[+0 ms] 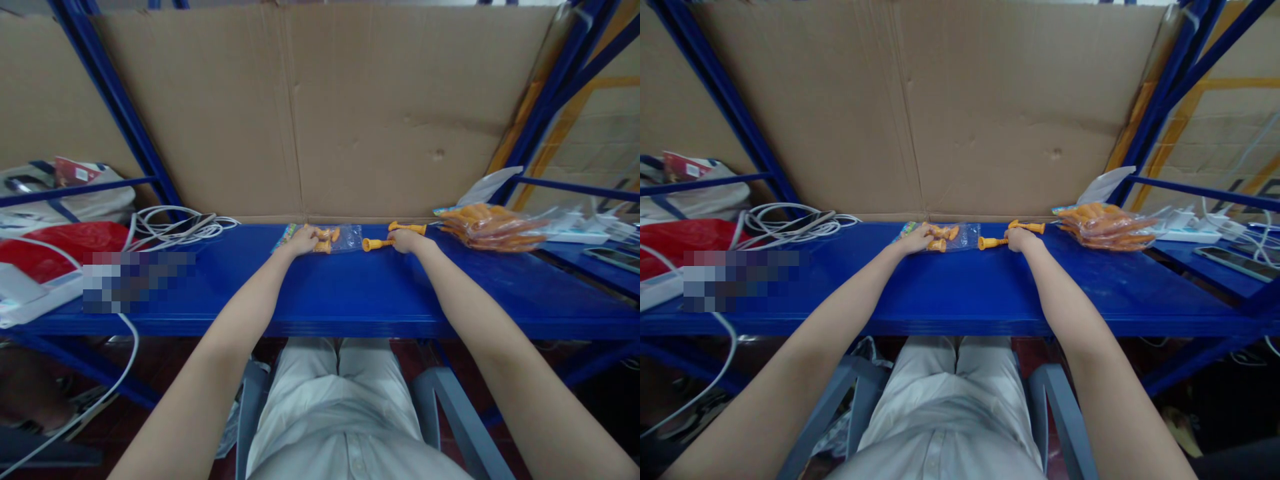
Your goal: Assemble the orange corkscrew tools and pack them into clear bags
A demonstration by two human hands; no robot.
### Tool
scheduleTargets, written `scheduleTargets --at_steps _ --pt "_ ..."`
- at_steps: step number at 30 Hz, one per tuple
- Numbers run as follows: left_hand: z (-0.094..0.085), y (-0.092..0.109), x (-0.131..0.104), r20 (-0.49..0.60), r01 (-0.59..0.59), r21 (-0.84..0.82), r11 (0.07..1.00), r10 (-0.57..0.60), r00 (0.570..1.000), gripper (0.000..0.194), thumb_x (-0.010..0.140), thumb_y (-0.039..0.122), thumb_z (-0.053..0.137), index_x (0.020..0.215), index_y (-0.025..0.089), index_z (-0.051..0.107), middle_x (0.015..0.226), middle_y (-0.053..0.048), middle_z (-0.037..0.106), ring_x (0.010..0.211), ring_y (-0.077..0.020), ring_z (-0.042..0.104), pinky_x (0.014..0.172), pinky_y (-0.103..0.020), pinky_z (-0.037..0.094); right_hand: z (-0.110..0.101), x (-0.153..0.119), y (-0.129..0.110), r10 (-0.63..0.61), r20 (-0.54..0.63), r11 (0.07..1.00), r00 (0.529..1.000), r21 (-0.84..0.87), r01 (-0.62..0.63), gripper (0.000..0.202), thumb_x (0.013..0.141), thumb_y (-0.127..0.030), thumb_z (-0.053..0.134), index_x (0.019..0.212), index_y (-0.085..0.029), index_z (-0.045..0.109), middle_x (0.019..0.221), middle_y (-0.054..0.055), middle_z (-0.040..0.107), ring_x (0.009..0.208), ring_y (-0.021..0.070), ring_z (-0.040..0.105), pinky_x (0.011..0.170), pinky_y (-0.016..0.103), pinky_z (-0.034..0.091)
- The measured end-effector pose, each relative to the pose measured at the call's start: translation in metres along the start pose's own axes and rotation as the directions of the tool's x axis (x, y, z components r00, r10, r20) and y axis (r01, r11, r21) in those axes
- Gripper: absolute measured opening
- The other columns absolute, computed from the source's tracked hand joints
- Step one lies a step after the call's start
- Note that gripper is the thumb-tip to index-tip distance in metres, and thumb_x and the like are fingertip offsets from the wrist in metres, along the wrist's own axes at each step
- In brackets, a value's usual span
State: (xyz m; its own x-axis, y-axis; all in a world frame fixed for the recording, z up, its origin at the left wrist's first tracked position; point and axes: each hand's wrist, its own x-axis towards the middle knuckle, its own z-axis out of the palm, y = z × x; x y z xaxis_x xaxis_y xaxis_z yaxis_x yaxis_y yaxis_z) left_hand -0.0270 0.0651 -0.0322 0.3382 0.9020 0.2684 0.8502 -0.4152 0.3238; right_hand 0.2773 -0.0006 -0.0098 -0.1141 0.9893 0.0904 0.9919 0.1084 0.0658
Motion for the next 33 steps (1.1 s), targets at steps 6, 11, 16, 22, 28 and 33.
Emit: scheduleTargets --at_steps 6,11,16,22,28,33 --pt "-0.003 0.001 -0.002 0.009 -0.022 -0.059 0.998 0.022 1.000 0.020 0.081 0.021 0.048 0.087 0.015 0.066 0.105 -0.010 0.067 0.105 -0.0247 0.061 0.095 -0.034 0.045 -0.018 -0.013 -0.013 0.113 0.122 0.994 0.986 -0.011 -0.113 0.039 0.081 -0.011 0.054 0.117 -0.015 0.069 0.110 0.014 0.072 0.101 0.0264 0.068 0.085 0.033 0.049" --pt "-0.005 0.003 -0.004 0.020 -0.032 -0.055 0.998 0.033 0.999 0.021 0.081 0.020 0.048 0.089 0.015 0.066 0.106 -0.011 0.068 0.107 -0.0251 0.061 0.097 -0.035 0.044 -0.026 -0.017 -0.018 0.113 0.131 0.994 0.985 -0.014 -0.112 0.027 0.084 -0.019 0.054 0.102 -0.016 0.074 0.102 0.014 0.074 0.097 0.0264 0.069 0.082 0.033 0.049" --pt "-0.007 0.004 -0.007 0.011 -0.052 -0.067 0.996 0.053 0.999 0.027 0.080 0.018 0.050 0.100 0.016 0.068 0.109 -0.008 0.070 0.112 -0.0229 0.060 0.098 -0.031 0.044 -0.029 -0.018 -0.016 0.165 0.076 0.986 0.983 -0.004 -0.165 0.030 0.084 -0.025 0.053 0.106 -0.018 0.073 0.108 0.013 0.073 0.106 0.0275 0.067 0.085 0.035 0.049" --pt "-0.009 0.011 -0.011 0.020 -0.028 -0.067 0.997 0.029 0.999 0.026 0.080 0.014 0.049 0.095 0.017 0.070 0.102 -0.006 0.071 0.106 -0.0216 0.062 0.093 -0.028 0.046 -0.031 -0.022 -0.020 0.206 -0.080 0.977 0.975 0.075 -0.201 0.035 0.085 -0.032 0.054 0.114 -0.021 0.070 0.111 0.011 0.073 0.108 0.0279 0.066 0.086 0.035 0.050" --pt "-0.010 0.014 -0.012 0.021 -0.043 -0.037 0.998 0.043 0.999 0.024 0.081 0.014 0.048 0.091 0.015 0.069 0.102 -0.008 0.069 0.101 -0.0226 0.062 0.092 -0.030 0.046 -0.031 -0.023 -0.033 0.033 -0.103 0.996 0.994 0.080 -0.025 0.034 0.084 -0.024 0.055 0.115 -0.020 0.070 0.100 0.009 0.075 0.102 0.0247 0.068 0.085 0.029 0.048" --pt "-0.010 0.015 -0.011 0.036 -0.096 0.002 0.995 0.096 0.995 0.027 0.083 0.016 0.044 0.092 0.017 0.069 0.105 -0.006 0.069 0.104 -0.0216 0.061 0.095 -0.030 0.046 -0.028 -0.022 -0.034 0.021 -0.106 1.000 0.994 0.023 -0.019 0.033 0.083 -0.025 0.056 0.112 -0.022 0.070 0.105 0.009 0.074 0.103 0.0257 0.067 0.084 0.030 0.048"
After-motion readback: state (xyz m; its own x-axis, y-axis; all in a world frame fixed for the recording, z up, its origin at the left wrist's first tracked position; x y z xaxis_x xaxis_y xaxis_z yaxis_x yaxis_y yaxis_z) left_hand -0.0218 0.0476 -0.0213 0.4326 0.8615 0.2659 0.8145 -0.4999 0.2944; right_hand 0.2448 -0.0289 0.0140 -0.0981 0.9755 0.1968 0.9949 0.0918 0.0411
